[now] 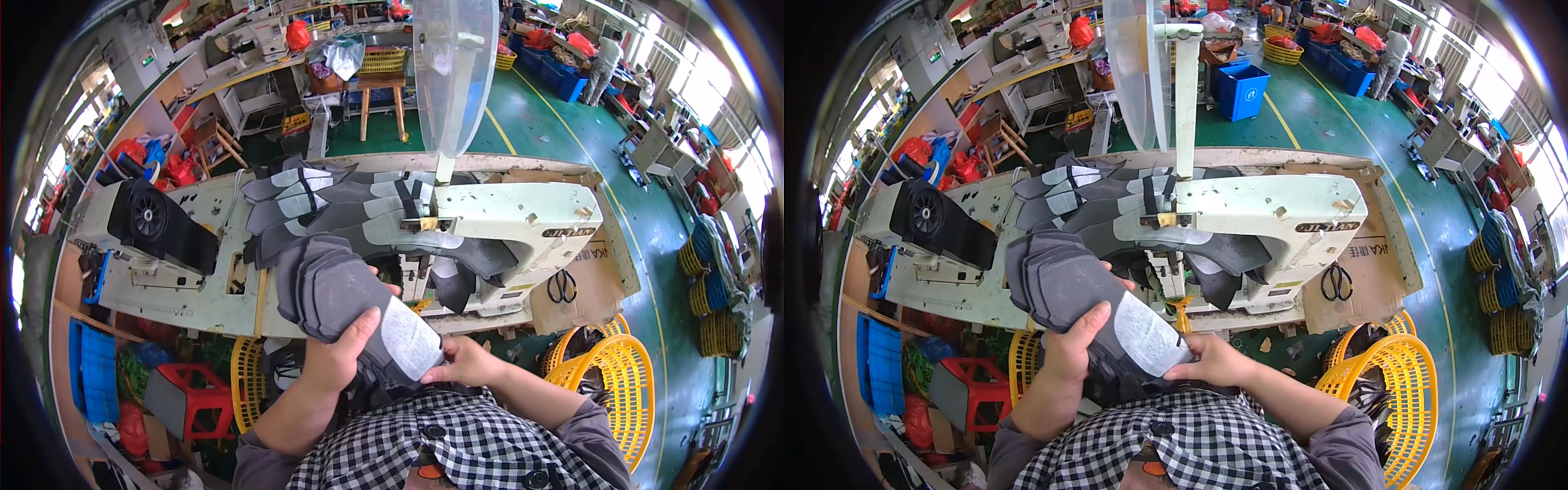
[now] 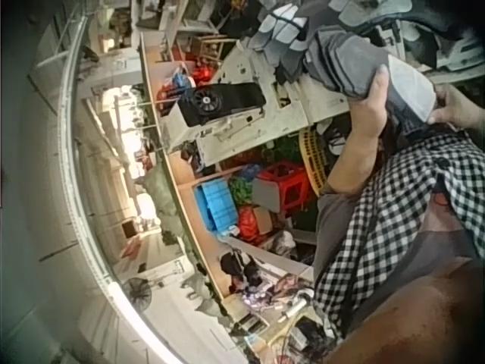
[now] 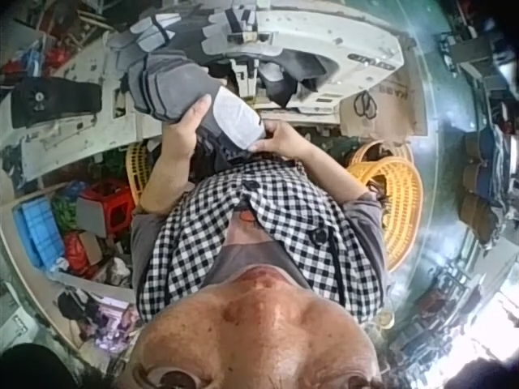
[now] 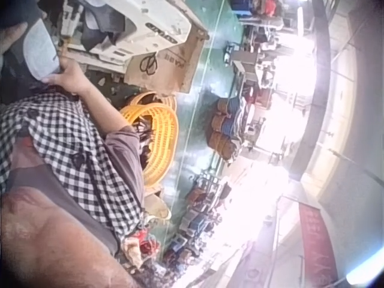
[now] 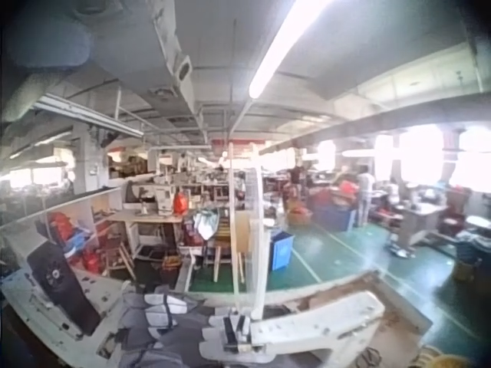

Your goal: Using scissors to cut and separate shoe components on a factory workbench.

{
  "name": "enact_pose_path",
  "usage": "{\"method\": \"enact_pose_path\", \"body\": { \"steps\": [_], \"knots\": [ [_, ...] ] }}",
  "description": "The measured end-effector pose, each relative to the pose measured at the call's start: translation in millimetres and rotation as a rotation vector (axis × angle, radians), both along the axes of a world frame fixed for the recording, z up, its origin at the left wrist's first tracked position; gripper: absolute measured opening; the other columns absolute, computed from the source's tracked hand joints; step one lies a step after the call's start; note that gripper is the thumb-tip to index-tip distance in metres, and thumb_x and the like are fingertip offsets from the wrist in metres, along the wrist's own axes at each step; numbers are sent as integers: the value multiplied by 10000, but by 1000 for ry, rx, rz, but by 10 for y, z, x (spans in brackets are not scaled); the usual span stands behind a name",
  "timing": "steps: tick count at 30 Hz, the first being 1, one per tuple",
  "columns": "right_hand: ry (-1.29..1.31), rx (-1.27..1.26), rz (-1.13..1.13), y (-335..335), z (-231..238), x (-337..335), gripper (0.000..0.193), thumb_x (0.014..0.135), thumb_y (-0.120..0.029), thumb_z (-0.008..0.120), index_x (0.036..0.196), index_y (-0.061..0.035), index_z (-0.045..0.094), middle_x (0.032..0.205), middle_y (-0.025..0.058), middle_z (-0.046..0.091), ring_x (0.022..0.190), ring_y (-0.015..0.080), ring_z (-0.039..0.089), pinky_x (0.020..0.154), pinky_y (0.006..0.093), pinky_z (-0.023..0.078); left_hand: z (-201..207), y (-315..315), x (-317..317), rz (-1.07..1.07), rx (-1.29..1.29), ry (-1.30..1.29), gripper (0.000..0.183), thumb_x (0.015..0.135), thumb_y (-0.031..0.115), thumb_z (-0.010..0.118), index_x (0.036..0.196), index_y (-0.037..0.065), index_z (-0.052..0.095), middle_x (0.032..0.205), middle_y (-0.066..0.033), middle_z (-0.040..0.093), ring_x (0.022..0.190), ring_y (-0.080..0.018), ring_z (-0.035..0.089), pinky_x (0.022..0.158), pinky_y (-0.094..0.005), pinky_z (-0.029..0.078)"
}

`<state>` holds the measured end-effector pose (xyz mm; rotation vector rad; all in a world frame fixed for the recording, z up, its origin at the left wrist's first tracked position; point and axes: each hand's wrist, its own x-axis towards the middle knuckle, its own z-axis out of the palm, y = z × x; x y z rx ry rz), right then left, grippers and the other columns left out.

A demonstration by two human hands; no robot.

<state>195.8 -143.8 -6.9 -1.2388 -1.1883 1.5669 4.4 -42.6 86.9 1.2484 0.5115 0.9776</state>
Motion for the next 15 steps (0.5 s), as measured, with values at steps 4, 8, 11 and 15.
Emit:
{"method": "enact_pose_path", "body": {
  "steps": [4, 8, 11, 15],
  "knots": [
    [-347, -100, 114, -10, 459, 432, 378, 755, -236, 742, 1008, 14, 612, 826, 43, 638, 771, 86, 550, 702, 257, 454, -18, 157, -143, 45, 223, 396, 424, 816, 79, 614, 1205, -11, 472, 1156, -105, 549, 1025, -173, 543, 889, -300, 418],
    [-642, -132, 185, 6, 821, 671, 300, 773, -218, 719, 930, 17, 618, 746, 30, 621, 729, 85, 543, 665, 245, 449, -161, 70, -85, 78, 127, 338, 480, 804, 75, 633, 1241, -6, 453, 1153, -77, 532, 1072, -157, 497, 917, -295, 391],
    [-138, -59, -251, 170, 980, 761, 228, 814, -115, 661, 995, 4, 590, 837, 24, 619, 785, 73, 555, 721, 218, 456, -166, 75, 71, 383, -52, -81, 456, 836, 33, 590, 1257, -17, 424, 1189, -74, 483, 1051, -164, 487, 929, -287, 373],
    [24, 5, -376, 405, 763, 693, 230, 853, -82, 606, 1060, 6, 556, 930, 19, 606, 838, 74, 552, 769, 215, 448, -334, 245, 203, 529, -56, -118, 418, 839, 46, 605, 1217, -31, 445, 1149, -75, 510, 1032, -159, 493, 908, -272, 388]
  ]
}}
